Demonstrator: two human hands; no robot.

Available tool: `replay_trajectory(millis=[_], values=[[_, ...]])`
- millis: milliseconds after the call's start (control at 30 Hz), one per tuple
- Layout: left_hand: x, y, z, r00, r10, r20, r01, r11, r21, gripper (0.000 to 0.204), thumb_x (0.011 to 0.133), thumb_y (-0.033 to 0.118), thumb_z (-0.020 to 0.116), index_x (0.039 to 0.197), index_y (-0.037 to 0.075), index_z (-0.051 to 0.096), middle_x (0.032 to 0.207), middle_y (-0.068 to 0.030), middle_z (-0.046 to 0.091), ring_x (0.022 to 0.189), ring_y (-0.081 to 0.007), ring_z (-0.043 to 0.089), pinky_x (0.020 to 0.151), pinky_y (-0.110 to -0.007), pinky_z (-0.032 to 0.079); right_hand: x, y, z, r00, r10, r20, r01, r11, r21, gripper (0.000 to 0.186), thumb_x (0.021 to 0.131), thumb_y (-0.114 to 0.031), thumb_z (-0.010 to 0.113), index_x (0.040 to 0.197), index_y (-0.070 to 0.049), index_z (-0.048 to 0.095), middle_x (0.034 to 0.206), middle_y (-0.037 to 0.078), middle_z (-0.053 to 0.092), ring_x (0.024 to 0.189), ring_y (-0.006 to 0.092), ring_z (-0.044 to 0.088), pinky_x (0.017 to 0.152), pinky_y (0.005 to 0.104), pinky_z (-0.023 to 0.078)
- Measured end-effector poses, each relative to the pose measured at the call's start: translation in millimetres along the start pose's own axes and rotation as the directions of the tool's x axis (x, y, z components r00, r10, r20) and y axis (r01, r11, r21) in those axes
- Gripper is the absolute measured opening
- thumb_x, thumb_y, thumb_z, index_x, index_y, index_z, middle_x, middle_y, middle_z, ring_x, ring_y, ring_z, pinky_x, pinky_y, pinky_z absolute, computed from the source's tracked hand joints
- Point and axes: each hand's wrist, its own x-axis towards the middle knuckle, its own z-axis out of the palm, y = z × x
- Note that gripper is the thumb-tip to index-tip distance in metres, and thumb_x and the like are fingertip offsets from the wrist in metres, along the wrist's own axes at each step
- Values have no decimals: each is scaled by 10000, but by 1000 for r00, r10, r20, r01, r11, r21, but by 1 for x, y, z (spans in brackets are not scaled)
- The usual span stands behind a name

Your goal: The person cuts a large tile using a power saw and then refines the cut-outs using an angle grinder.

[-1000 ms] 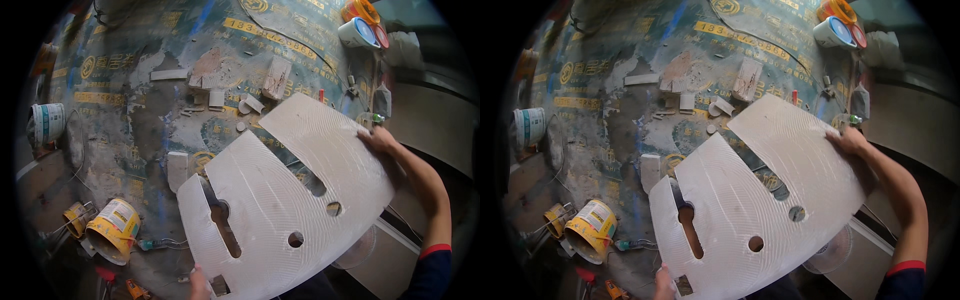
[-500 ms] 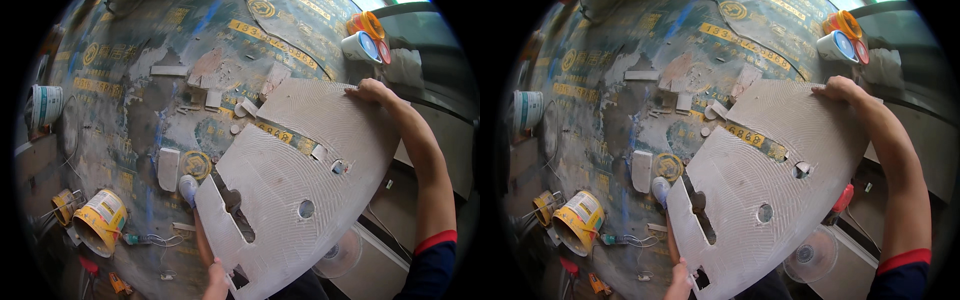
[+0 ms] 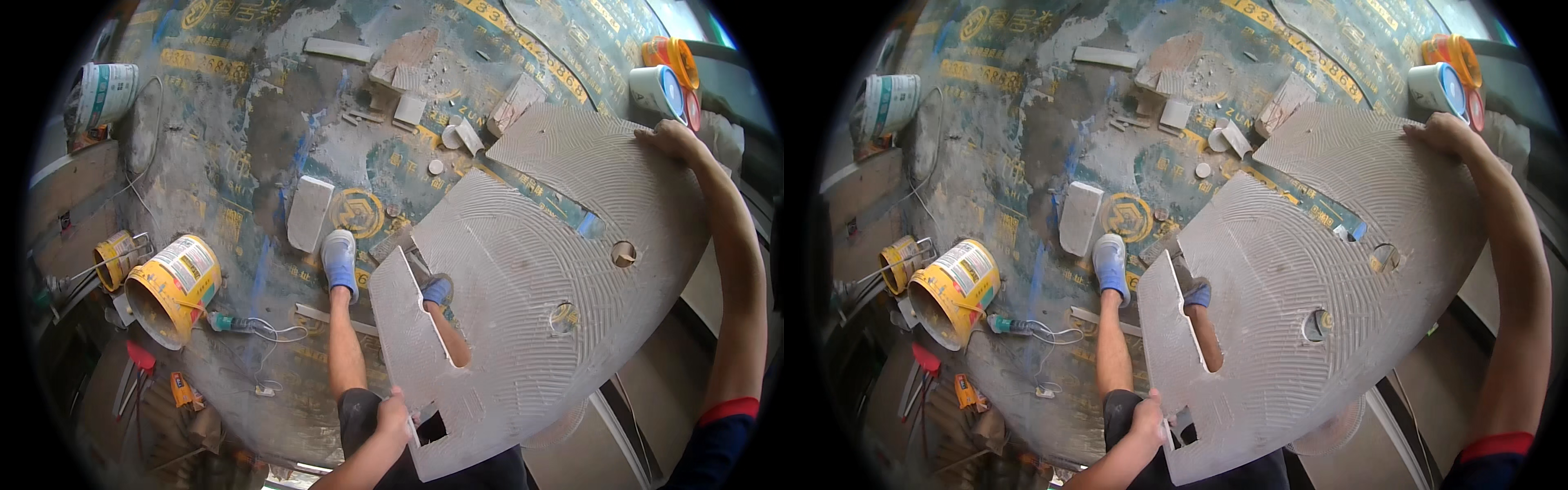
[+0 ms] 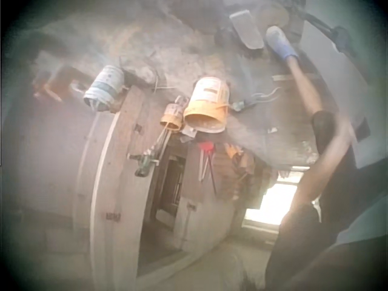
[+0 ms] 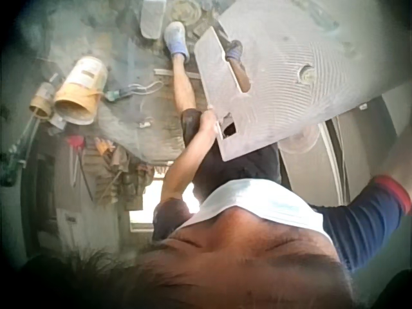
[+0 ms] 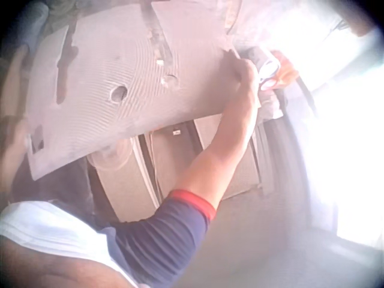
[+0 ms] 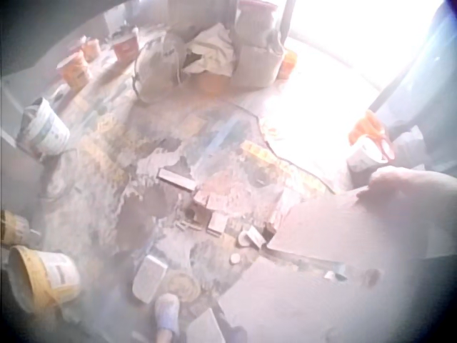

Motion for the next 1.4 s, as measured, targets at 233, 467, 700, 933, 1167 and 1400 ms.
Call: replay_trajectory(millis=[233, 467, 700, 933, 1167, 1400], values=[[10, -27, 8, 995, -18, 100, 13, 999, 48, 282, 1056, 335, 422, 1077, 79, 536, 892, -105, 628, 607, -253, 549, 454, -393, 397, 3, 6, -14, 998, -29, 59, 35, 995, -97, 802, 928, -673, 430, 990, 79, 704, 1030, 272, 679, 1031, 406, 643, 938, 449, 470], [6, -23, 12, 985, -123, 121, 111, 988, 104, 313, 1057, 357, 381, 1117, 93, 536, 971, -100, 613, 672, -247, 546, 477, -373, 393, 20, 24, -38, 943, -300, 142, 329, 901, -283, 568, 956, -507, 479, 1068, 3, 702, 1047, 237, 685, 995, 370, 658, 910, 451, 486], [56, -6, -10, 951, -161, 263, 132, 983, 125, 356, 1066, 344, 360, 1201, 69, 539, 1072, -105, 633, 677, -256, 565, 499, -398, 445, -30, 12, -118, 997, -61, 57, 66, 993, -99, 406, 883, -353, 640, 1129, -35, 700, 1075, 184, 703, 1009, 271, 671, 930, 370, 501], [45, 35, -23, 923, -221, 316, 124, 946, 299, 414, 1064, 375, 358, 1274, 48, 499, 1145, -133, 612, 887, -277, 596, 631, -428, 511, -32, -4, -167, 999, 13, -35, -13, 1000, -12, 509, 892, -456, 591, 1210, -59, 629, 1093, 159, 690, 982, 261, 670, 890, 437, 499], [-58, 104, -12, 638, 283, 716, -716, 561, 416, 756, 1005, 476, 497, 1451, -97, 286, 1414, -291, 462, 1316, -390, 473, 1080, -403, 380, -31, -27, -222, 960, 152, -235, -60, 931, 360, 615, 901, -558, 542, 1290, -83, 558, 1112, 133, 677, 955, 251, 669, 851, 504, 498], [-221, 143, 10, 186, 615, 766, -849, -292, 441, 507, 968, 240, 589, 1338, -86, 474, 1288, -300, 556, 1220, -386, 564, 1007, -449, 444, -21, -69, -226, 867, 335, -370, 155, 525, 837, 721, 909, -661, 493, 1371, -107, 487, 1131, 108, 663, 928, 242, 668, 812, 572, 496]])
